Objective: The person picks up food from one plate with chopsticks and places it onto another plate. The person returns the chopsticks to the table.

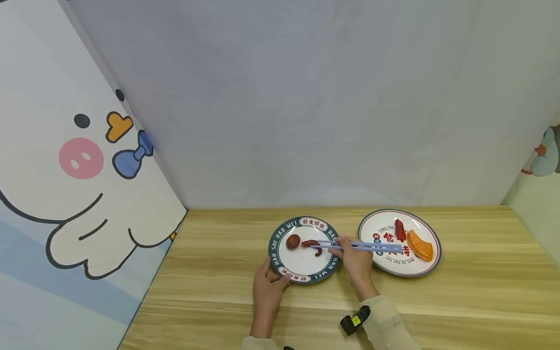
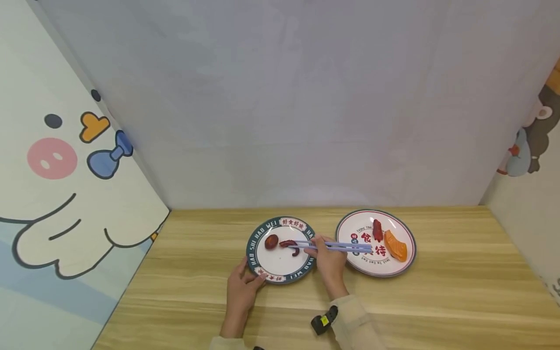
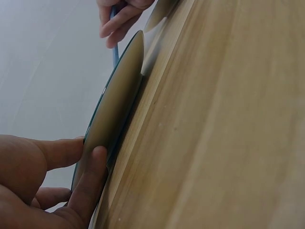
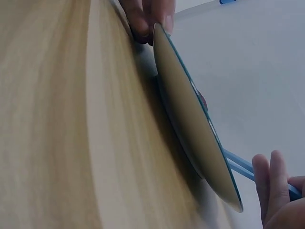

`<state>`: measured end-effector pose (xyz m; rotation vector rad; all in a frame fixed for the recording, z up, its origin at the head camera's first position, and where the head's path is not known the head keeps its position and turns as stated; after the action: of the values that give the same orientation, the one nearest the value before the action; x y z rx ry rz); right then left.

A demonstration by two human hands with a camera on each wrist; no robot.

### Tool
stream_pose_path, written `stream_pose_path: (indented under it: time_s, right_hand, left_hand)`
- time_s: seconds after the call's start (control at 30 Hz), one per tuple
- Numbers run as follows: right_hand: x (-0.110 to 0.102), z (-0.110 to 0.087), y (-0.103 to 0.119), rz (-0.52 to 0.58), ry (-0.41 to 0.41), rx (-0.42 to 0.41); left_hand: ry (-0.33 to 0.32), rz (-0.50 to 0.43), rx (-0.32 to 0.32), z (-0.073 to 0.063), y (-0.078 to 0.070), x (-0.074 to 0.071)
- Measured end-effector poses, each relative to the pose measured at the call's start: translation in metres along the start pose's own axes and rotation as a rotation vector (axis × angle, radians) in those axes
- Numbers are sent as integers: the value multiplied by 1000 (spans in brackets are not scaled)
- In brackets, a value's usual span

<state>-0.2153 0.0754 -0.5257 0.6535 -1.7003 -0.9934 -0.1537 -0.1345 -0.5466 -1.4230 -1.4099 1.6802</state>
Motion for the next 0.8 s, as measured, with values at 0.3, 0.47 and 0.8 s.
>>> stream_pose_path:
  time_s: [0.3,0.47,0.8]
  right_hand:
    - [-7,3,-4,110,-43,38]
    - [-11,4,-2,147,-53,74]
    - [-15,2,4,183,-66,145]
  left_hand:
    - [-9,25,-4,0,2,0]
    - [2,16,-8,1,1,1]
    - [0,11,-6,-2,-1,-1]
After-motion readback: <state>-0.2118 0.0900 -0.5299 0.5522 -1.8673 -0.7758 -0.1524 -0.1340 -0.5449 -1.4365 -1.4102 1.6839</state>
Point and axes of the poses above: each hand's wrist, its own z-axis towards the middle knuckle, its own x-axis out of the palm, y = z × x, the point moved 2 cm from there along z, towards the middle knuckle, and after that the axes turned 13 degrees about z, right-handed, at the moved point
